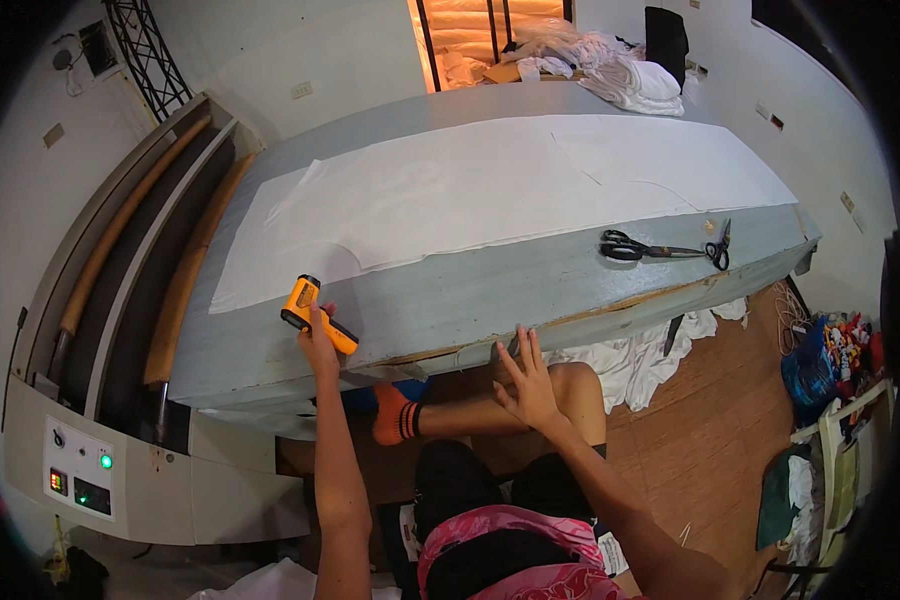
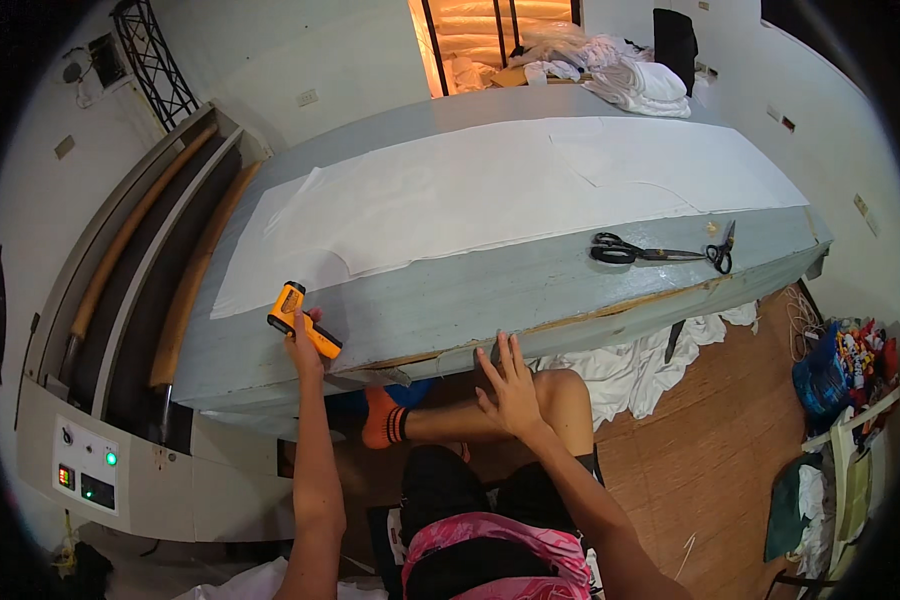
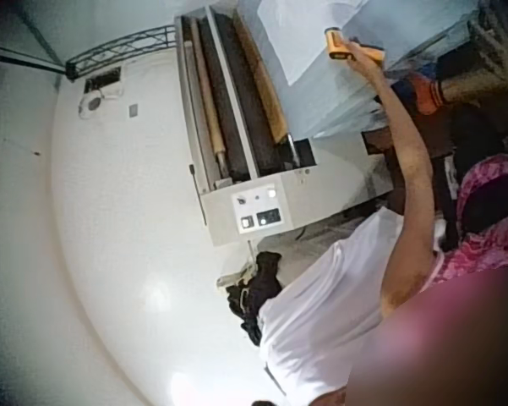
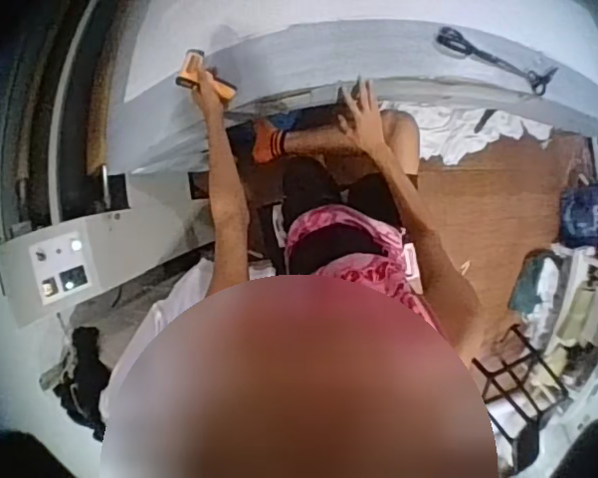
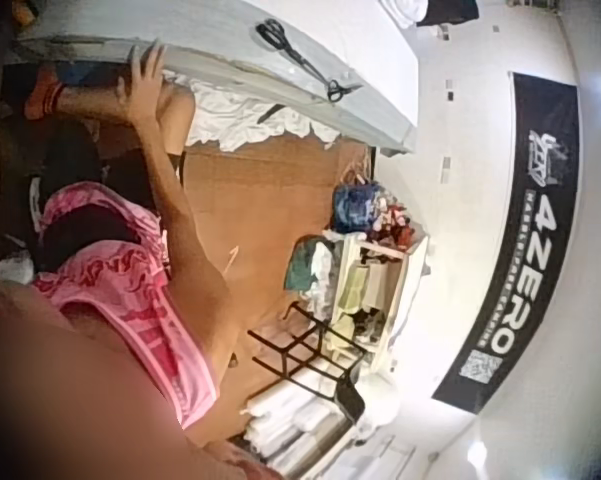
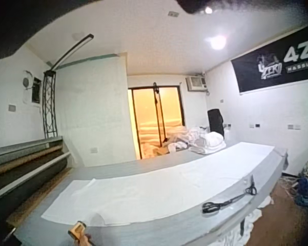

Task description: Operating a large format heat press printing machine, including checking surface temperature with an infrared thermometer and handling the fabric.

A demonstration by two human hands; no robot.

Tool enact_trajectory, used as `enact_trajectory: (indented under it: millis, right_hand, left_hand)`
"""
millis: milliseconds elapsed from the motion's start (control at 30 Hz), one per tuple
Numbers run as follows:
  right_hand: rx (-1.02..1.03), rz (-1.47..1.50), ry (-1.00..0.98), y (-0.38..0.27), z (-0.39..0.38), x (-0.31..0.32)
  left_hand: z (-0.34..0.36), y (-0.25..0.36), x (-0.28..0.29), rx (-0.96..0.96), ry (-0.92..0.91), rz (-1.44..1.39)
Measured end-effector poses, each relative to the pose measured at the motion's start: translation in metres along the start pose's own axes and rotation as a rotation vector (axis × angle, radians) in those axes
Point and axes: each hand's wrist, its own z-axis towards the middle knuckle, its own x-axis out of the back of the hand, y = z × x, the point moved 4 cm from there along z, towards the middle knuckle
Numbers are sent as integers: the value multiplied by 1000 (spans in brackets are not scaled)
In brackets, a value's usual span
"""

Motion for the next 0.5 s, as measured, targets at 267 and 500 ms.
enact_trajectory:
  millis: [267, 500]
  right_hand:
    - [25, -66, 28, -4, 0, 0]
    - [-4, -13, 25, -1, -2, 1]
  left_hand:
    - [2, 2, 6, -44, 13, 20]
    - [-11, 17, -4, -52, 64, 14]
